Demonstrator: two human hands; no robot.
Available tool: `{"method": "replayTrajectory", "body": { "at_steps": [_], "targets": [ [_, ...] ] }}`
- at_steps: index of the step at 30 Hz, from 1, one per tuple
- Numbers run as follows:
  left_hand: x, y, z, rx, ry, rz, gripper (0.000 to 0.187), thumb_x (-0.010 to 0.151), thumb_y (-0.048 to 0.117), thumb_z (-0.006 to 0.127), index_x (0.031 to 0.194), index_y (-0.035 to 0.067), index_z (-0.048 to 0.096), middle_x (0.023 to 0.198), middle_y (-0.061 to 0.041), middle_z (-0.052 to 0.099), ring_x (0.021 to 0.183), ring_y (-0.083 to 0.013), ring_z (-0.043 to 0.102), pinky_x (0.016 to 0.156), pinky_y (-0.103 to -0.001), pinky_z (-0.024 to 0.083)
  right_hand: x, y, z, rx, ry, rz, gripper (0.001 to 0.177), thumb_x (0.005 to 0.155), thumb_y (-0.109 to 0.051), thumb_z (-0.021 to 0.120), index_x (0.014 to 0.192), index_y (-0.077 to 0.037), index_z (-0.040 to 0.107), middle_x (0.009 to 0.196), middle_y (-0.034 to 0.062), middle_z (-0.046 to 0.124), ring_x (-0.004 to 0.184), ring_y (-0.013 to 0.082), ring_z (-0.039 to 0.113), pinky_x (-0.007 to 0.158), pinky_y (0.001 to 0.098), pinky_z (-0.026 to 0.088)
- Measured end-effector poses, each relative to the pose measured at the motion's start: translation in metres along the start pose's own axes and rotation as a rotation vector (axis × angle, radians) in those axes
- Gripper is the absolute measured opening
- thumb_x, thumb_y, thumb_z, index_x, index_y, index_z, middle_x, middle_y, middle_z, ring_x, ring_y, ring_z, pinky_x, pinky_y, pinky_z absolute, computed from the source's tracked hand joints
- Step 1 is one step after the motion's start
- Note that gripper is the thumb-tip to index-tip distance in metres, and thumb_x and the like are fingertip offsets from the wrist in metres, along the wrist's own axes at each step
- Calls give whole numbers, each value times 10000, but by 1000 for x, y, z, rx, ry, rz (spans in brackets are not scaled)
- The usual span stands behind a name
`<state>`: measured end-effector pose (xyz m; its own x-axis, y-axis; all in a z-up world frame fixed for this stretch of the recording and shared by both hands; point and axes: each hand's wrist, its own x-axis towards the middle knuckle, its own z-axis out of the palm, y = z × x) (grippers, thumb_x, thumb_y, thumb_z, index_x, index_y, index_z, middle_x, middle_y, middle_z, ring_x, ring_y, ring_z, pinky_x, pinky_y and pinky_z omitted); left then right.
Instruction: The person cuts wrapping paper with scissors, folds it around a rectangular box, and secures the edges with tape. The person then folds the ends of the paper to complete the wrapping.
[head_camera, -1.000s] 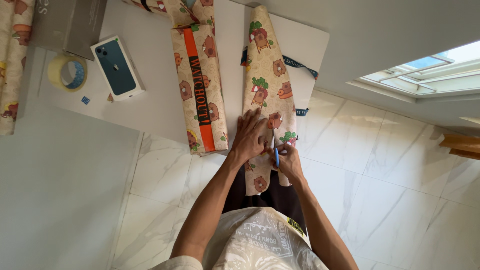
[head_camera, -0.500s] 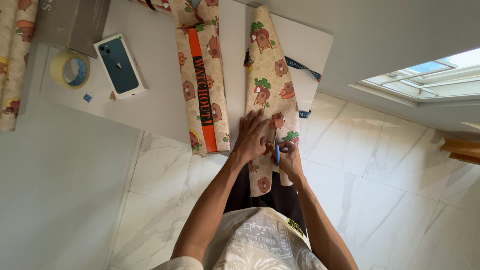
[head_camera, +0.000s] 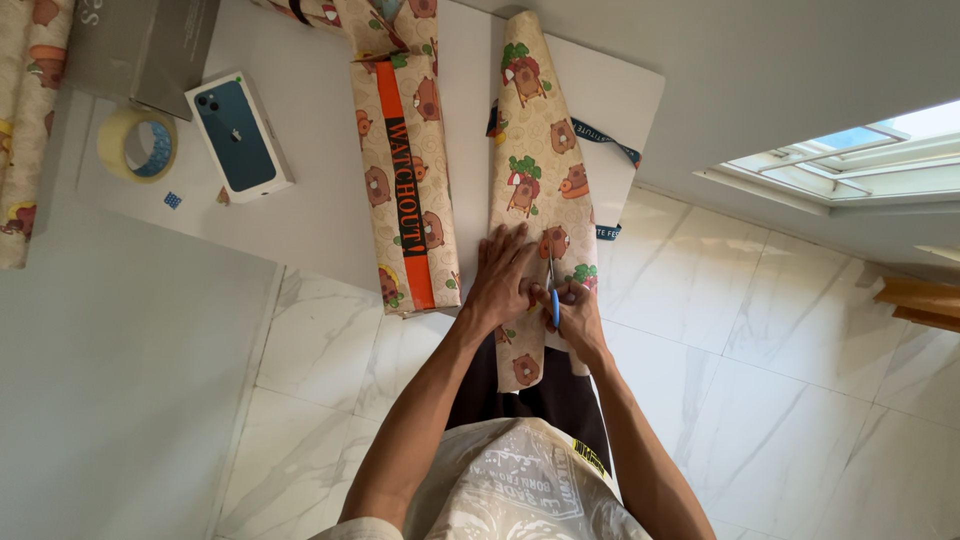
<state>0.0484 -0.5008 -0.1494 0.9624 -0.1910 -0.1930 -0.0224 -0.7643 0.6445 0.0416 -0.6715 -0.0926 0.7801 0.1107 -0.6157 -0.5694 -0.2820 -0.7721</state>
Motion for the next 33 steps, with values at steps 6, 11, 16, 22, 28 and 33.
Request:
{"method": "replayTrajectory", "body": {
  "at_steps": [6,11,16,22,28,33],
  "targets": [
    [4,-3,3,42,28,2,727,782,142,738,1458,37,492,1682,-146,207,1566,-401,115,1252,-653,116,8,-9,-3,-40,-11,56,441,858,-449,796,834,-73,567,562,49,631,431,91,539,381,237,382],
    [6,13,3,8,137,-86,407,1024,302,672,1320,36,588,1510,-166,466,1548,-391,345,1237,-687,301,6,-1,-5,50,-33,82,389,899,-407,759,854,-64,581,592,73,639,446,110,561,379,249,376],
    [23,35,-10,62,269,-140,632,815,406,806,1230,-12,578,1376,-264,436,1373,-496,377,1040,-751,347,11,14,-10,93,-91,89,282,911,-321,727,902,-67,607,651,76,686,501,109,619,407,241,432],
    [26,42,-20,-47,445,-290,839,834,362,798,1477,16,384,1441,-374,368,1222,-477,467,976,-618,459,10,17,-9,91,-84,107,272,900,-315,737,920,-69,623,664,64,684,508,104,605,403,236,396],
    [30,29,-18,-468,359,-475,782,943,267,659,1554,15,242,1153,-250,692,1047,-371,695,903,-483,556,4,-2,-8,100,-87,109,348,890,-363,750,888,-68,565,649,61,663,498,102,586,398,226,382],
    [27,18,-5,-605,380,-355,556,1049,237,564,1515,25,347,1063,-230,742,942,-341,758,805,-447,596,-1,-12,-9,68,-44,109,383,897,-377,759,873,-46,569,633,58,652,480,103,578,390,243,392]
  ]
}}
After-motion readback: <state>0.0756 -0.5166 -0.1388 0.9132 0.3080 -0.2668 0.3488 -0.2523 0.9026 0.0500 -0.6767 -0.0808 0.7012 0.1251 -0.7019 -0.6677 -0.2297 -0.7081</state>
